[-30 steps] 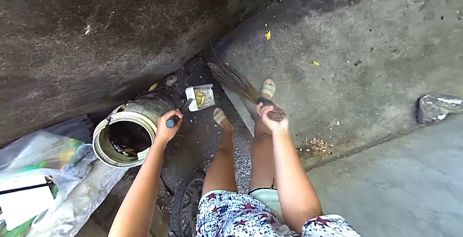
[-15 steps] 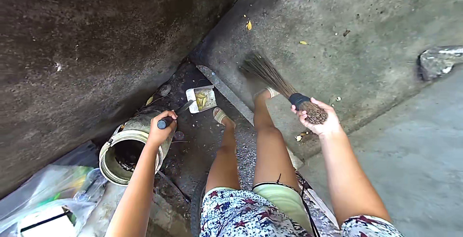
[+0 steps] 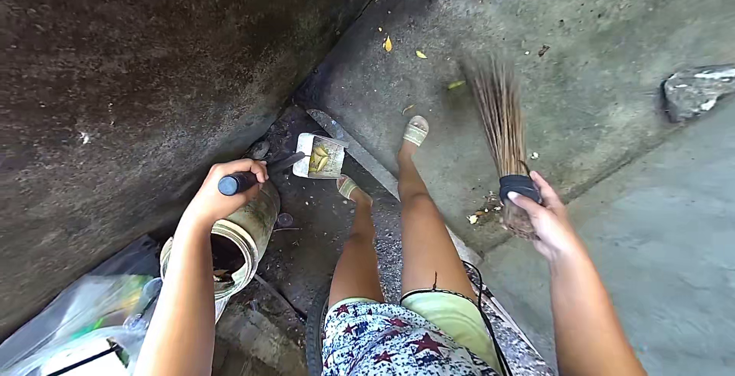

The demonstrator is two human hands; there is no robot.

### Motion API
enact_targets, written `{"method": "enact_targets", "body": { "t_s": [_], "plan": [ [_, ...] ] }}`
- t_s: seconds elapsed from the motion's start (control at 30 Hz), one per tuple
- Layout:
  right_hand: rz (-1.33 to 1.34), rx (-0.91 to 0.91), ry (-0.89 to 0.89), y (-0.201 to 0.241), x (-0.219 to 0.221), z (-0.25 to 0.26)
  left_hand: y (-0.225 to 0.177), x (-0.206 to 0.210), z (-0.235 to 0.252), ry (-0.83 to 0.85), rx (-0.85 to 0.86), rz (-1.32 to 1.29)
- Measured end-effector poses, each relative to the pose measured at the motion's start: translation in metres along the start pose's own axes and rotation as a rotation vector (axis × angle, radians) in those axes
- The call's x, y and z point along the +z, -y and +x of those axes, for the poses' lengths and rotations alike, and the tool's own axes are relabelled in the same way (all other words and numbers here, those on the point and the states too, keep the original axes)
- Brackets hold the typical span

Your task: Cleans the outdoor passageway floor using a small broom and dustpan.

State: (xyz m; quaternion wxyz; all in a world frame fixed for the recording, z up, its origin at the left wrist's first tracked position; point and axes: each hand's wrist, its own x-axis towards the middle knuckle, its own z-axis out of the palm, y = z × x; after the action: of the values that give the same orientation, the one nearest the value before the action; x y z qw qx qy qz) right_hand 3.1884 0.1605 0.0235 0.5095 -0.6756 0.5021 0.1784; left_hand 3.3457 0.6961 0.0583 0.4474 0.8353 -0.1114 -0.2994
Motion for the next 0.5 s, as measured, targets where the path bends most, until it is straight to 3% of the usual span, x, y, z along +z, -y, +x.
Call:
{"method": "enact_targets", "body": {
  "t_s": [0.13, 0.27, 0.37, 0.5],
  "plan": [
    [-0.047, -0.068, -0.086, -0.004, 0.013, 0.076, -0.032, 0.0, 0.045, 0.007, 0.024, -0.009],
    [-0.23, 0.091, 0.016, 0.013, 0.026, 0.147, -0.04, 0.035, 0.092, -0.05, 0.044, -0.01],
    [-0.382, 0.179, 0.19, 0.013, 0.037, 0.143, -0.03, 0.076, 0.127, -0.114, 0.071, 0.029],
    [-0.258, 0.112, 0.32, -0.005, 0.01, 0.096, -0.016, 0.126, 0.158, -0.16, 0.129, 0.049]
  ]
}}
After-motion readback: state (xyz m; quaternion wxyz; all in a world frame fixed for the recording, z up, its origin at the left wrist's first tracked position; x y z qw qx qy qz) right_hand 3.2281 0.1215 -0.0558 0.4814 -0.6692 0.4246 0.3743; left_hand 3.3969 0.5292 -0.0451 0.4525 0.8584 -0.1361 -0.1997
